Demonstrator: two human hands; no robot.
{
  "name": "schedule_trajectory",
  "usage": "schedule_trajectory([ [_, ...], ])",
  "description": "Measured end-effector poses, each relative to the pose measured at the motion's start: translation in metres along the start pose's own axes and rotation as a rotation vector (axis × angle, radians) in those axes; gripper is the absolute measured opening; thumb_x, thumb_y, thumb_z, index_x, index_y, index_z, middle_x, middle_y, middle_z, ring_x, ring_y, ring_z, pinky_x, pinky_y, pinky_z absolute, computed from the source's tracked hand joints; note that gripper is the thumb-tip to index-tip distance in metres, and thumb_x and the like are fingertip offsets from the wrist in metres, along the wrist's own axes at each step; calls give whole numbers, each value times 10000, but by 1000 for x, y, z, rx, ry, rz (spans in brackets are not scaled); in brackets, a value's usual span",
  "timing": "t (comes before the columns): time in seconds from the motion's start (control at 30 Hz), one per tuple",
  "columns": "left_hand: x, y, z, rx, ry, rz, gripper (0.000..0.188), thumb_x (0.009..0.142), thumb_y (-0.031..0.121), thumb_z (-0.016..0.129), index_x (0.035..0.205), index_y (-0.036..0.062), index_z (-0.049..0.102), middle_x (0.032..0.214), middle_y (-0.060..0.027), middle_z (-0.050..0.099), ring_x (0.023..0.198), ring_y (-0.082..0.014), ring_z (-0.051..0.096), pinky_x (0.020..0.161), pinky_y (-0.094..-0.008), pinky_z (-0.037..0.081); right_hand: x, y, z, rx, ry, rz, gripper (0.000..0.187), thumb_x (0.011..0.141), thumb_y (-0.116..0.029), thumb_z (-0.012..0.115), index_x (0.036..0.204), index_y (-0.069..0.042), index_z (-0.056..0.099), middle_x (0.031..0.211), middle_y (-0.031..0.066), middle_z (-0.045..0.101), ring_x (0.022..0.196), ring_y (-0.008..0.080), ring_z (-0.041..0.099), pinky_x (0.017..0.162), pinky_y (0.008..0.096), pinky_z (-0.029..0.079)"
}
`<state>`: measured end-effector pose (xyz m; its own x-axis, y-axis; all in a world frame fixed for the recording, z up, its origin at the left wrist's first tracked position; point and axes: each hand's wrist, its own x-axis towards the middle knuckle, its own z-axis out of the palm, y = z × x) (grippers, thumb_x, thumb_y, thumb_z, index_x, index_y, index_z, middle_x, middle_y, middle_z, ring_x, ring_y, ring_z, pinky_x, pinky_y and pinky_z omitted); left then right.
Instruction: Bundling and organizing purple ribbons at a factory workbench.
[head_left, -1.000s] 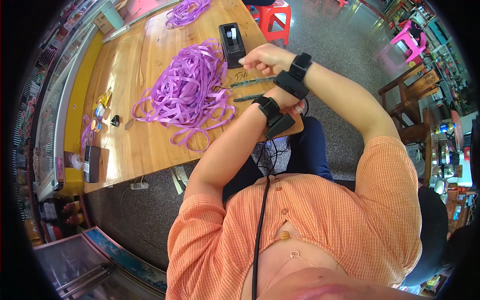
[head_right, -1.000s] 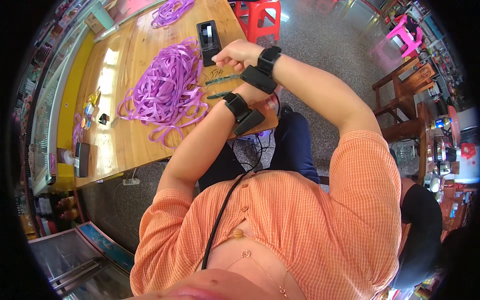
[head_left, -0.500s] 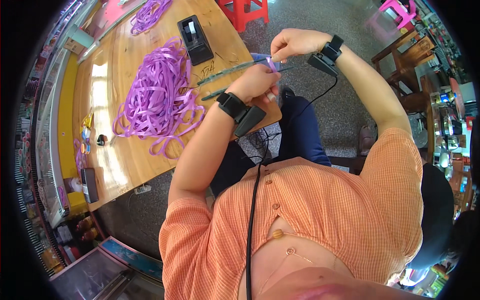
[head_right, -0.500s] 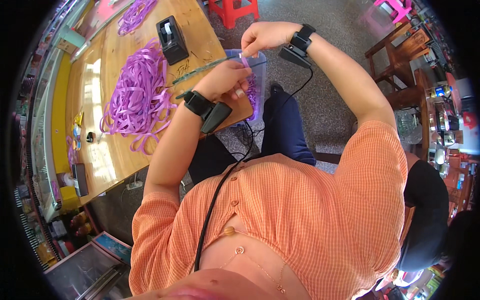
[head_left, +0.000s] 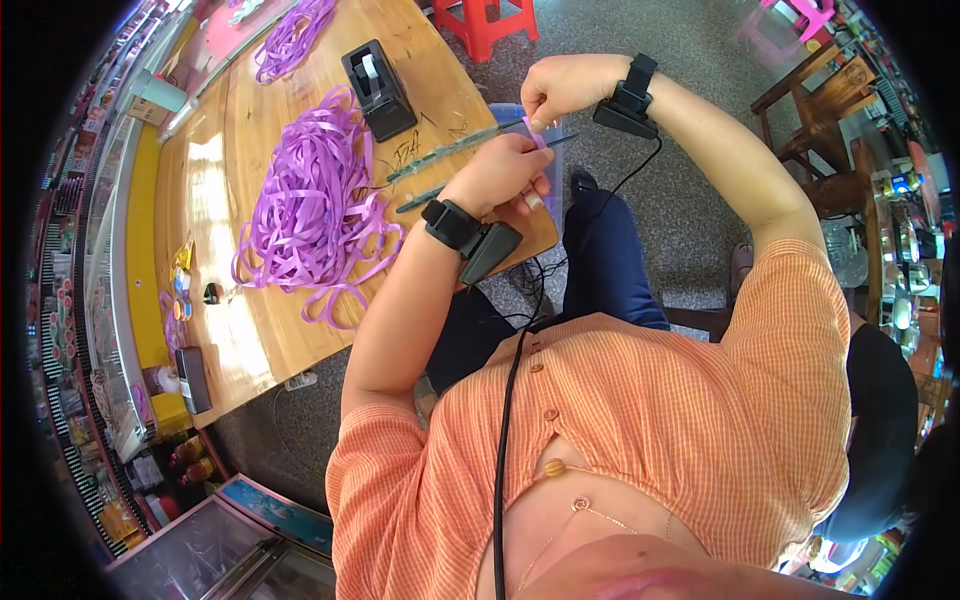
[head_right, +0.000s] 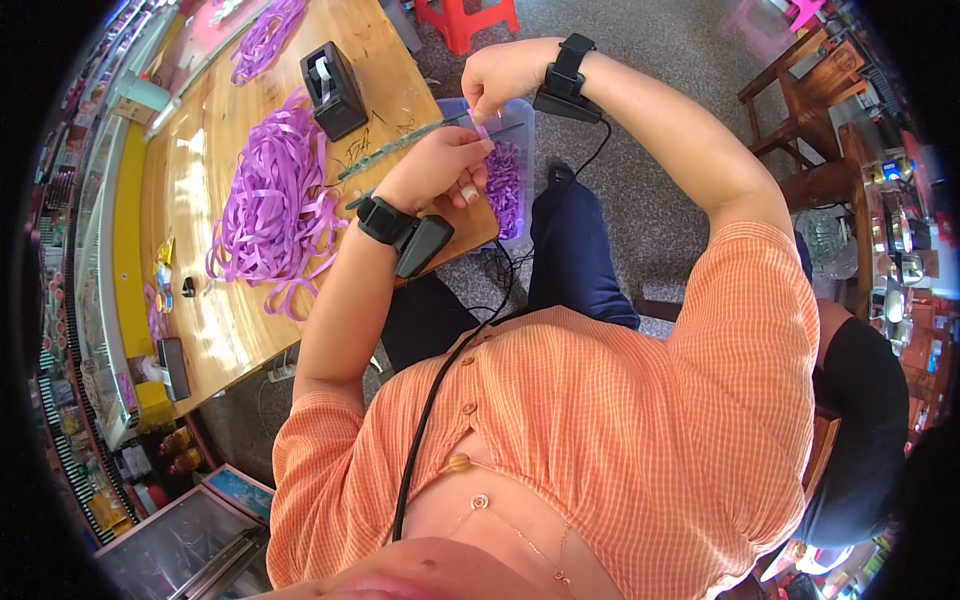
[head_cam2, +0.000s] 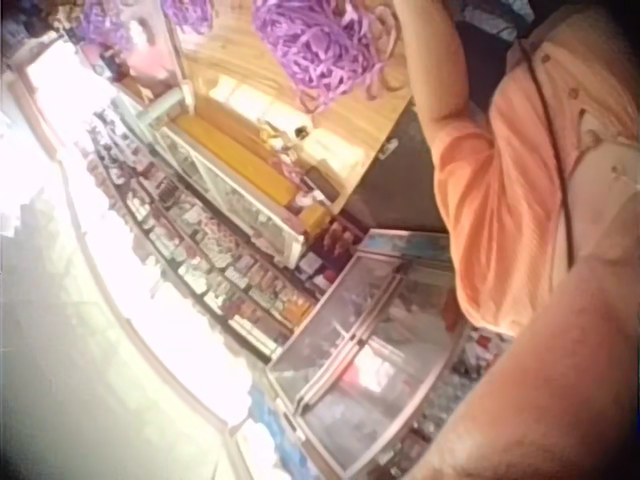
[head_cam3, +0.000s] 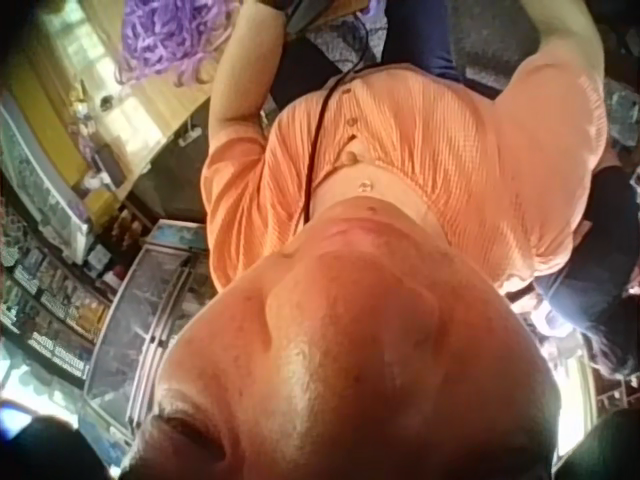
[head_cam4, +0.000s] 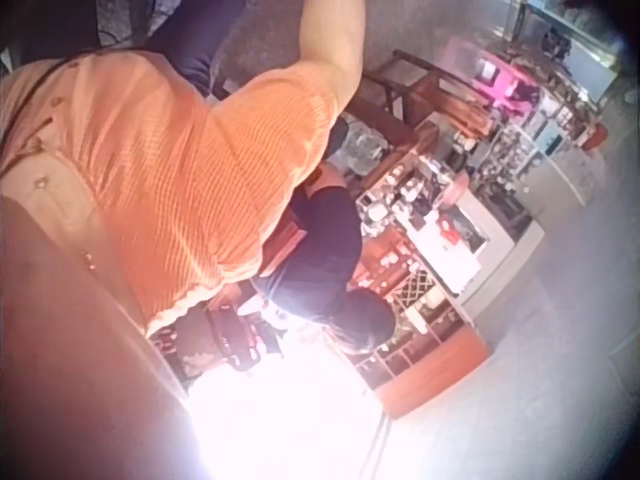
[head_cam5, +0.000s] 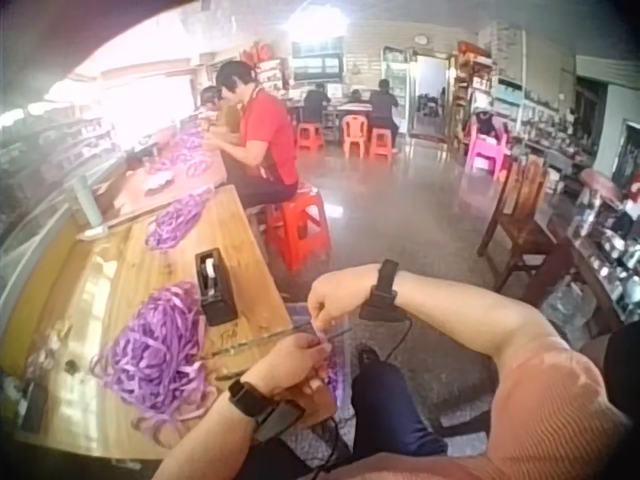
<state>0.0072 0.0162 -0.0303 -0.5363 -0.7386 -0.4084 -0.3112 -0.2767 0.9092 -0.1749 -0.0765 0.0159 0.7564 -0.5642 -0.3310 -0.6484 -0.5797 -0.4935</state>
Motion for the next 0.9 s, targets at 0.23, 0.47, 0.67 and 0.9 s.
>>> schedule_trajectory([
  [0.23,3,-2,-1,-8,-10,0,236,983,212,547,972,-20,590,725,-76,647,514,-157,633,428,-272,506,-6,-19,4,-160,72,186,259,801,-269,756,848,-17,723,738,95,701,686,195,681,625,341,520],
  [0.47,-1,1,2,-13,4,-18,245,1011,264,540,937,34,581,688,-22,608,496,-98,589,413,-221,453,-21,-39,11,-394,302,293,215,775,-284,737,895,-105,732,904,88,706,853,295,677,724,410,536],
  [0.67,1,1,2,-1,10,4,221,977,198,549,970,-20,588,713,-70,639,500,-154,624,415,-267,499,-11,-9,26,-403,311,-284,143,713,-86,708,848,-127,728,1306,72,574,1183,298,540,926,390,484],
  [0.9,1,0,3,-31,10,17,218,974,199,554,972,-16,589,711,-64,637,499,-152,623,410,-264,494,-4,-16,32,-595,284,-267,148,701,-67,684,801,-144,760,1319,81,578,1260,292,497,980,458,455],
])
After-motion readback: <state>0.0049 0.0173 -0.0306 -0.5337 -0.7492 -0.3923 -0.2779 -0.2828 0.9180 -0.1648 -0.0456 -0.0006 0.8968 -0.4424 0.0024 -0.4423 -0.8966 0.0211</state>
